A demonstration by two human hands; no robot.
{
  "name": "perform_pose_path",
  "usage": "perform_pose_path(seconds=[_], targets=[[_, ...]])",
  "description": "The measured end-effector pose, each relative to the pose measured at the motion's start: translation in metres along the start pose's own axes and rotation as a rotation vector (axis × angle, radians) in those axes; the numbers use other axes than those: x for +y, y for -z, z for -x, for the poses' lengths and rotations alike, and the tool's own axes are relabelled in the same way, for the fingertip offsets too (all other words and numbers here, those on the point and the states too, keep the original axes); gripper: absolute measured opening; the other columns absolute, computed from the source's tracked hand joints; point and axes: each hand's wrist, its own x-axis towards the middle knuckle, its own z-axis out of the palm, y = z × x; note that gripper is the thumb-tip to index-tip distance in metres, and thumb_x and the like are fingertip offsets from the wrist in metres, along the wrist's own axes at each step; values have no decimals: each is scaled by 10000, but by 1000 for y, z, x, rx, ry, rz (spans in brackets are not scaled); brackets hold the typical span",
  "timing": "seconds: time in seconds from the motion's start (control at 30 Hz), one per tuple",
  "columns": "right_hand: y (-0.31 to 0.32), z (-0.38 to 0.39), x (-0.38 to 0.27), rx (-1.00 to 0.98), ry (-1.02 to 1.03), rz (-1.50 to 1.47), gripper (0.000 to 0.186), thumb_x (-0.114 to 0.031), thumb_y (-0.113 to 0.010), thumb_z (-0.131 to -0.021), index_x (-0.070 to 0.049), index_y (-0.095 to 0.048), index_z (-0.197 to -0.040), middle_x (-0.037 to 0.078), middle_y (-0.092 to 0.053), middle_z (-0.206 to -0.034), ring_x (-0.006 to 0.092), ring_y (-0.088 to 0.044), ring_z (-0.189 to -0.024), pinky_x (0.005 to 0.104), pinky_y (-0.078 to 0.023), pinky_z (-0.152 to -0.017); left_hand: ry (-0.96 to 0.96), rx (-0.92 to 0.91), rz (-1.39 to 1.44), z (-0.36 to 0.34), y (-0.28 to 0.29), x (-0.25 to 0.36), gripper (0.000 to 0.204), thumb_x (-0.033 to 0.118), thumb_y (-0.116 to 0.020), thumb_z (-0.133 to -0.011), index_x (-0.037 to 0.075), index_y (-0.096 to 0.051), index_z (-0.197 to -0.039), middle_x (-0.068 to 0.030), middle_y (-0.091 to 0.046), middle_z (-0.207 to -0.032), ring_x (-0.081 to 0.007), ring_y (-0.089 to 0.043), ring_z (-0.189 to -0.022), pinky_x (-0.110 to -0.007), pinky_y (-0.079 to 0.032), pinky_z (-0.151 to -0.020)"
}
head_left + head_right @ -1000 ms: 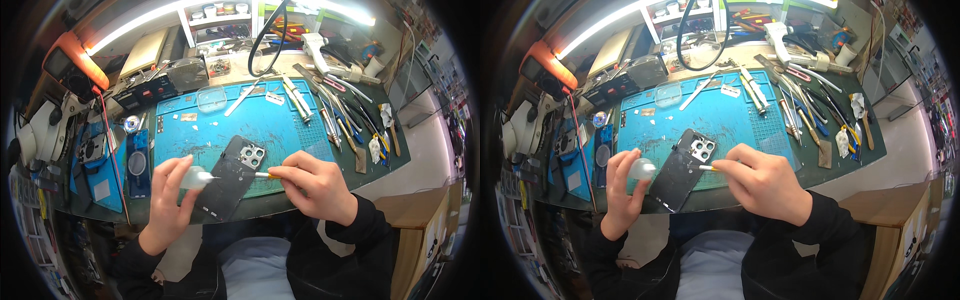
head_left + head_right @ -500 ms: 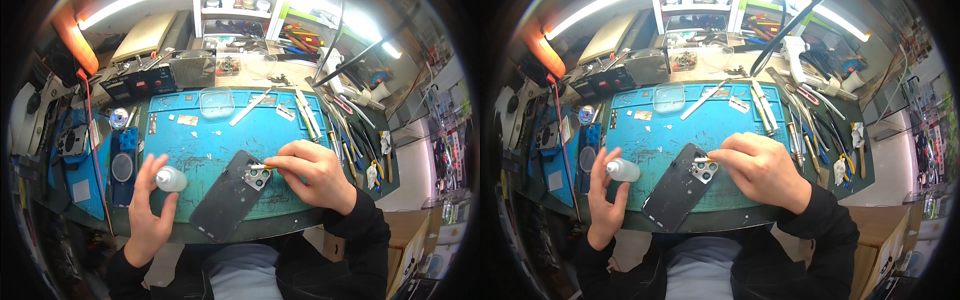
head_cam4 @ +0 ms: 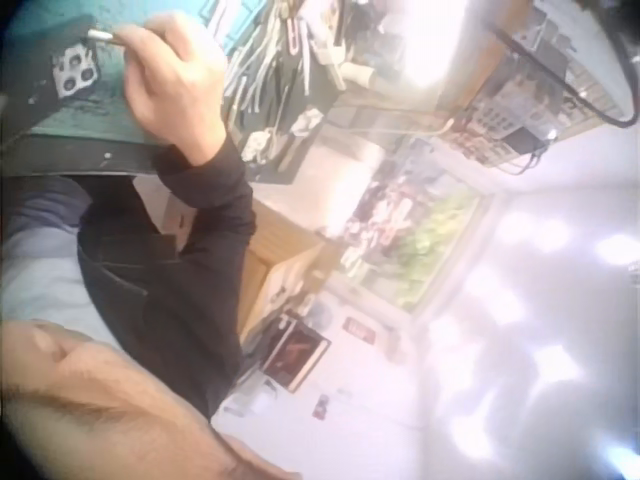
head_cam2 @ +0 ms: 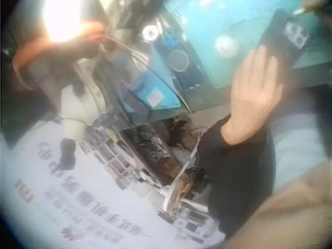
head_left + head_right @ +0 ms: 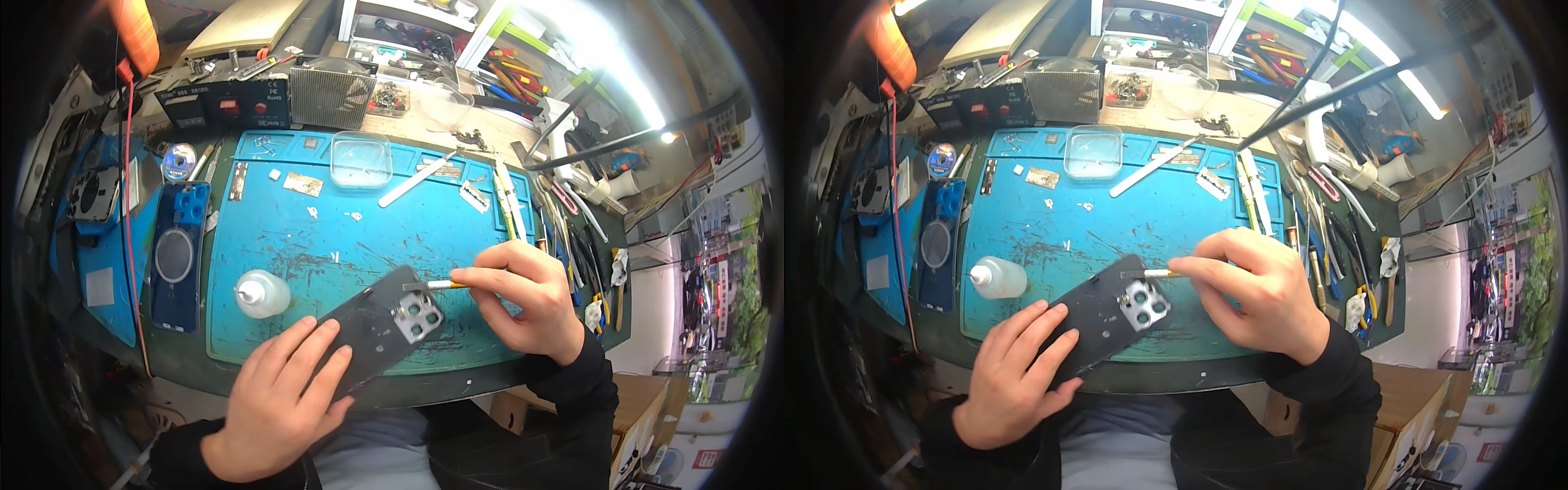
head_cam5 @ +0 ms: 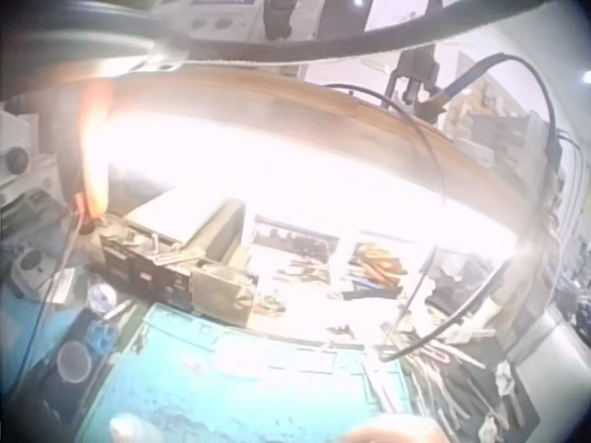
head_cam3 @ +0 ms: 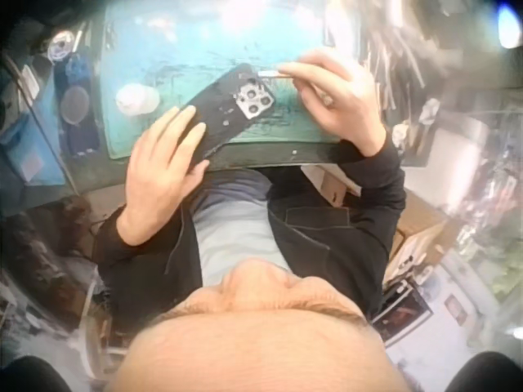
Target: The person is repairing a smartphone camera module. They use a rotary tool to clean the area around the camera lenses, then apply a liquid with a brush and scrape the surface with a small tool.
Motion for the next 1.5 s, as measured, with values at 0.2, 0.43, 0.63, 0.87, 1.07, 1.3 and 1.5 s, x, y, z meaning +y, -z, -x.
perform_pose_path(seconds=[0.2,0.43,0.63,0.87,1.07,1.3,1.5], targets=[[2,12,-1,-63,51,-2,397,40,-752,-730,-101,-826,-1094,36,-708,-946,231,-690,-769,350,-545,-645,-126,-44,58,0,8,-23,461,-21,-769,-798,23,-750,-1257,-138,-670,-1477,-373,-598,-1424,-558,-517,-1168],[-7,16,3,-76,81,4,384,19,-769,-731,-105,-817,-1091,22,-702,-949,225,-673,-766,353,-538,-637,-92,105,133,9,-6,-24,440,75,-818,-832,45,-765,-1267,-127,-740,-1381,-345,-681,-1320,-528,-519,-1165],[-8,13,2,-99,83,19,376,8,-781,-739,-103,-812,-1097,18,-700,-957,220,-665,-762,355,-533,-632,-106,132,95,8,-10,-26,398,192,-839,-884,51,-775,-1251,-115,-767,-1325,-333,-706,-1282,-510,-528,-1149],[-7,13,0,-111,92,32,373,4,-788,-743,-92,-812,-1104,20,-699,-961,218,-654,-743,355,-529,-619,-112,97,74,6,-11,-25,418,242,-849,-881,54,-781,-1248,-110,-765,-1333,-328,-700,-1291,-504,-529,-1148],[-6,12,-3,-121,105,47,408,2,-789,-738,-82,-811,-1137,21,-703,-974,216,-651,-735,354,-530,-612,-122,74,38,6,-11,-24,452,258,-854,-846,67,-790,-1250,-88,-757,-1362,-310,-685,-1317,-496,-527,-1156],[-2,13,-7,-146,115,84,445,-15,-793,-718,-90,-809,-1156,13,-697,-982,202,-642,-729,343,-529,-604,-116,78,32,7,-12,-24,442,259,-853,-852,76,-791,-1250,-78,-755,-1368,-297,-682,-1322,-491,-519,-1168],[-3,13,-8,-148,119,83,460,-14,-791,-710,-84,-805,-1165,15,-692,-994,201,-642,-729,342,-533,-606,-109,74,39,7,-12,-24,435,260,-858,-850,82,-792,-1241,-70,-752,-1373,-289,-681,-1324,-488,-505,-1184]])
